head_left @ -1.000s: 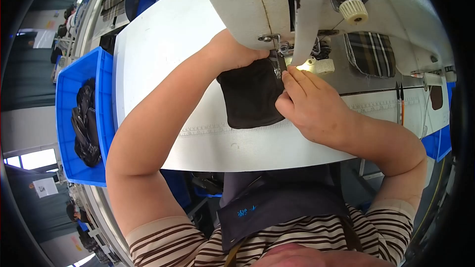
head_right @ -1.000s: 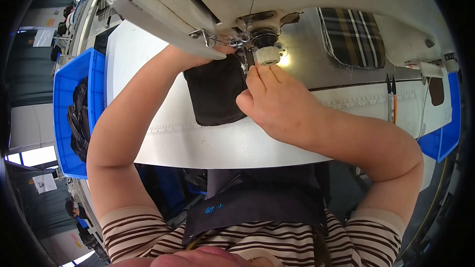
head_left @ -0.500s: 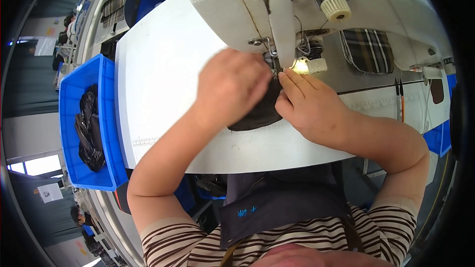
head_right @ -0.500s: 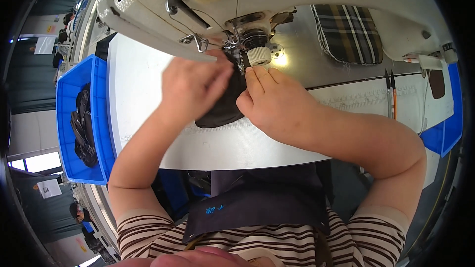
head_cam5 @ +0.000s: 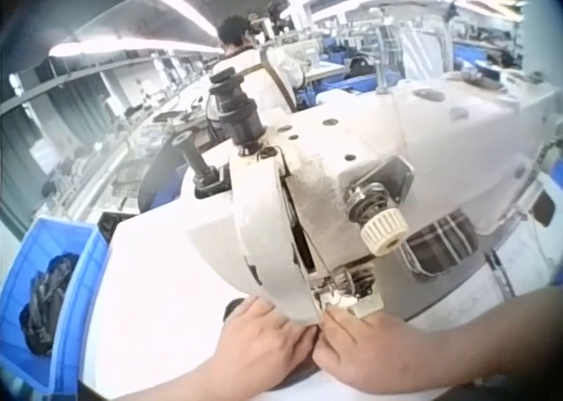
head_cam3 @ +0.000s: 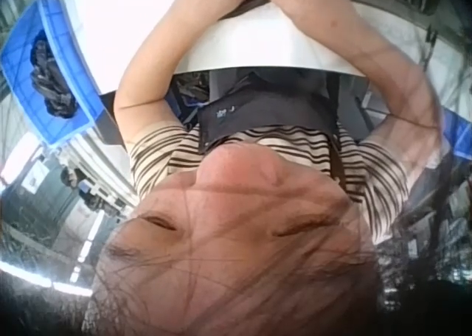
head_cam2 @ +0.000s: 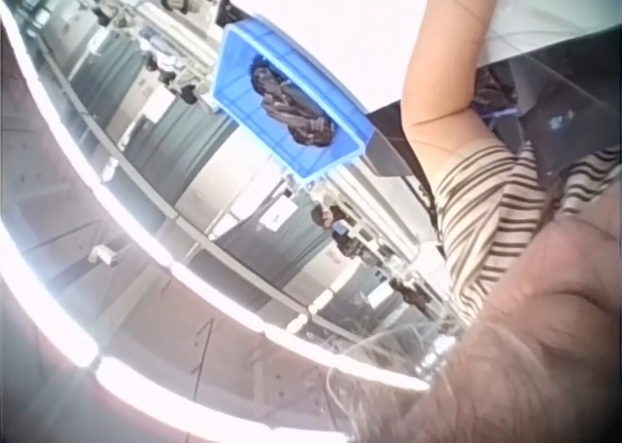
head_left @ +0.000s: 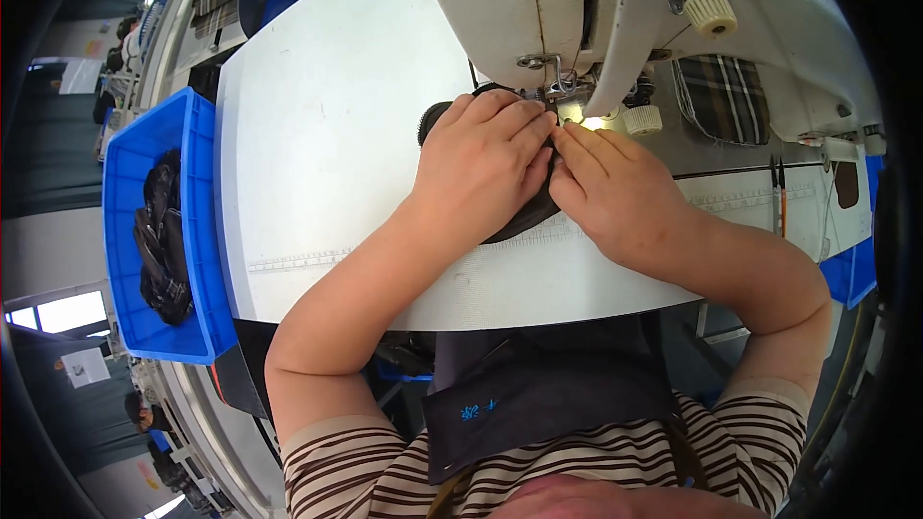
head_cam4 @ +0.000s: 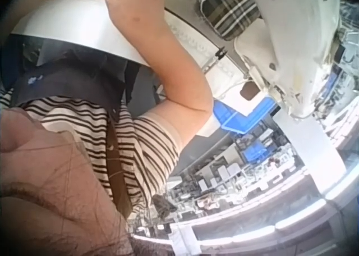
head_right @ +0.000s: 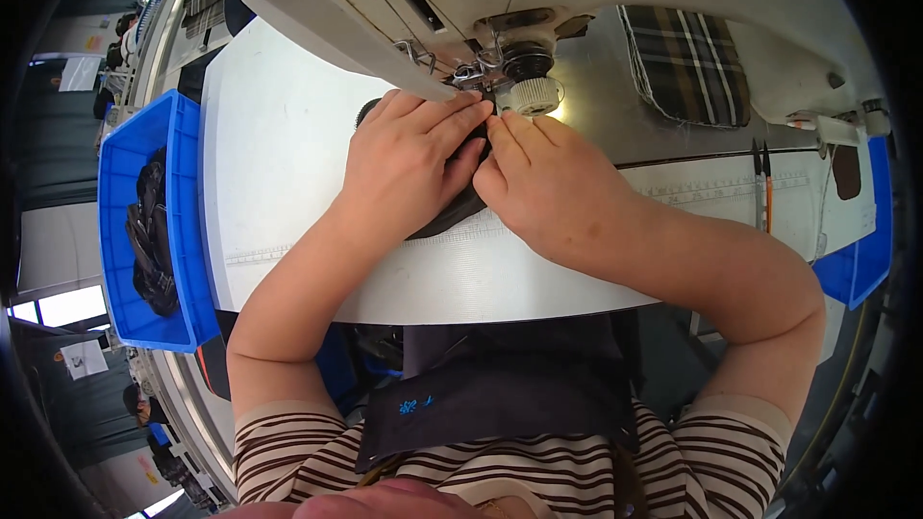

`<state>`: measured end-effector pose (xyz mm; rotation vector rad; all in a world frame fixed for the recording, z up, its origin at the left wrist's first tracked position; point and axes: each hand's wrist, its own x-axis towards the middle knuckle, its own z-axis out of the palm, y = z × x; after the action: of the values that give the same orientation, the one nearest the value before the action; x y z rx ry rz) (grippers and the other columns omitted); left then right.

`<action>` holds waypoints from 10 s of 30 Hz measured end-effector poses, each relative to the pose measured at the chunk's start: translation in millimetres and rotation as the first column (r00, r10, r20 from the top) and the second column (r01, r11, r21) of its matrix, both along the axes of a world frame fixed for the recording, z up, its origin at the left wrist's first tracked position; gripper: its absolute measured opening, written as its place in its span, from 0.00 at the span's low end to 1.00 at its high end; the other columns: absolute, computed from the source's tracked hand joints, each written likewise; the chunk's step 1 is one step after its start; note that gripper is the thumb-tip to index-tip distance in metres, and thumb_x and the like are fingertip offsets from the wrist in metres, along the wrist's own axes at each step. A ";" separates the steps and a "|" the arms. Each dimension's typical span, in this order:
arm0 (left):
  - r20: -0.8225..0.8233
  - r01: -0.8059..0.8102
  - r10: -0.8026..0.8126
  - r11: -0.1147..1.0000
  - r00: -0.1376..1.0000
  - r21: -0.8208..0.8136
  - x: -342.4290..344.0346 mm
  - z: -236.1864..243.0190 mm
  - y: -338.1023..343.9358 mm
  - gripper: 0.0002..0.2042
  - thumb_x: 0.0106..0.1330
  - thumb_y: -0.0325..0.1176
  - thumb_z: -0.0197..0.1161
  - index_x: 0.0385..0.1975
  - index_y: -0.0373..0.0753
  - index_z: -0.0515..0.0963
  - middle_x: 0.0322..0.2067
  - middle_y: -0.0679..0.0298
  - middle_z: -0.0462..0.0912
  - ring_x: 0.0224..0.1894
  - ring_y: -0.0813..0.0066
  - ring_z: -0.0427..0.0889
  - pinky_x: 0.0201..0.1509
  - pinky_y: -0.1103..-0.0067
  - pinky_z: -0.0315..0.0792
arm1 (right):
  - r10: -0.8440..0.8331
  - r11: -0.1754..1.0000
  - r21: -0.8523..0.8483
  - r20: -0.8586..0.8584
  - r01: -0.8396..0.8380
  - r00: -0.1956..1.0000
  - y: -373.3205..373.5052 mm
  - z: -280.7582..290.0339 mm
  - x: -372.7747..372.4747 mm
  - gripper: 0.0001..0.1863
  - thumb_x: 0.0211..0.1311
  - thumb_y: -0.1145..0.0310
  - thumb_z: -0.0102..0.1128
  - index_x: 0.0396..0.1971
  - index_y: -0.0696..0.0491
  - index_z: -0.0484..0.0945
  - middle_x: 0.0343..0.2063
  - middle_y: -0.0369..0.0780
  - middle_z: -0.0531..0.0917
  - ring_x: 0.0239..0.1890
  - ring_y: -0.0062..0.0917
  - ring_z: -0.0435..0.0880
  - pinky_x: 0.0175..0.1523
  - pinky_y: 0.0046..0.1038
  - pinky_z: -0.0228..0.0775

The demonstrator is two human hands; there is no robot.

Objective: Stitching edges of a leather pouch using a sewing machine and inspecting the result.

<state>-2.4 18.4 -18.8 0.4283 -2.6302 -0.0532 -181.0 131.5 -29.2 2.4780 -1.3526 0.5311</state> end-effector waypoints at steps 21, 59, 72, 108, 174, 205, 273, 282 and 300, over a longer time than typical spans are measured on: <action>-0.088 -0.070 0.075 0.996 0.993 0.049 -7.3 -5.9 -12.9 0.12 0.55 0.32 0.72 0.39 0.39 0.84 0.36 0.64 0.87 0.41 0.65 0.84 0.50 0.71 0.75 | -0.044 0.999 -0.004 -0.092 0.043 0.995 -3.8 1.7 -6.3 0.19 0.52 0.70 0.61 0.43 0.65 0.81 0.48 0.55 0.85 0.50 0.38 0.86 0.50 0.33 0.78; 0.005 0.003 -0.008 0.777 1.000 0.629 159.1 17.4 121.4 0.28 0.64 0.34 0.73 0.65 0.45 0.76 0.63 0.55 0.79 0.69 0.57 0.74 0.67 0.68 0.73 | 0.031 0.970 0.213 0.378 -0.119 0.925 52.7 23.7 53.4 0.23 0.59 0.69 0.70 0.55 0.55 0.81 0.59 0.42 0.81 0.57 0.41 0.82 0.62 0.40 0.74; -0.385 0.641 0.645 -0.217 0.660 0.736 193.3 5.3 177.0 0.34 0.80 0.56 0.50 0.70 0.28 0.64 0.65 0.48 0.75 0.65 0.57 0.78 0.68 0.64 0.73 | -0.519 0.678 0.502 0.844 -0.537 0.135 117.6 56.2 119.6 0.09 0.71 0.71 0.66 0.45 0.58 0.79 0.33 0.29 0.79 0.33 0.09 0.75 0.38 0.17 0.71; -0.441 0.629 0.660 -0.063 0.608 0.774 208.0 -18.0 182.8 0.30 0.74 0.54 0.62 0.63 0.33 0.71 0.59 0.53 0.79 0.61 0.61 0.78 0.66 0.65 0.72 | -0.342 0.785 0.362 0.930 -0.502 0.135 131.3 75.5 139.0 0.07 0.71 0.75 0.59 0.45 0.60 0.80 0.43 0.34 0.81 0.46 0.17 0.79 0.55 0.22 0.71; -0.757 0.405 0.259 0.717 0.600 0.567 154.7 -16.6 208.9 0.18 0.57 0.27 0.75 0.42 0.41 0.72 0.39 0.61 0.76 0.38 0.69 0.76 0.43 0.76 0.73 | -0.510 0.740 0.389 0.856 -0.549 -0.081 129.7 33.4 162.8 0.04 0.74 0.71 0.57 0.38 0.54 0.76 0.30 0.31 0.78 0.35 0.12 0.76 0.39 0.21 0.70; -0.718 0.642 0.582 0.392 0.382 0.659 147.8 28.7 130.3 0.09 0.79 0.34 0.59 0.37 0.37 0.75 0.31 0.64 0.83 0.34 0.79 0.81 0.45 0.79 0.76 | -0.093 0.945 0.214 0.900 -0.246 0.427 62.3 77.2 159.9 0.04 0.66 0.73 0.62 0.38 0.56 0.81 0.34 0.36 0.84 0.36 0.23 0.79 0.44 0.26 0.73; -0.418 0.328 0.483 0.261 0.770 0.908 71.5 1.7 -30.8 0.05 0.75 0.31 0.63 0.40 0.37 0.80 0.32 0.76 0.80 0.34 0.91 0.72 0.37 0.87 0.66 | -0.368 0.921 0.344 0.625 0.180 0.688 -70.6 13.1 78.8 0.23 0.61 0.50 0.74 0.40 0.50 0.73 0.29 0.37 0.81 0.25 0.32 0.82 0.31 0.35 0.75; -0.436 0.339 0.457 0.282 0.775 0.898 68.5 0.7 -31.8 0.04 0.76 0.31 0.63 0.40 0.37 0.79 0.33 0.76 0.79 0.35 0.91 0.72 0.40 0.88 0.67 | -0.197 0.980 0.144 0.715 0.135 0.670 -73.9 9.3 83.3 0.16 0.63 0.61 0.72 0.36 0.52 0.73 0.25 0.38 0.81 0.23 0.33 0.82 0.29 0.34 0.73; -0.419 0.315 0.423 0.295 0.803 0.902 70.8 -7.8 -40.1 0.05 0.76 0.31 0.62 0.38 0.38 0.78 0.30 0.77 0.76 0.32 0.91 0.69 0.36 0.88 0.64 | -0.437 0.852 0.476 0.876 -0.220 0.204 -80.3 9.1 81.1 0.12 0.74 0.62 0.60 0.40 0.55 0.71 0.26 0.38 0.81 0.26 0.23 0.83 0.33 0.27 0.76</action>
<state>68.4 -21.6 -26.6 0.7264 -1.5840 -1.5890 -99.9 51.3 -20.2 2.2184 -2.3308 2.3344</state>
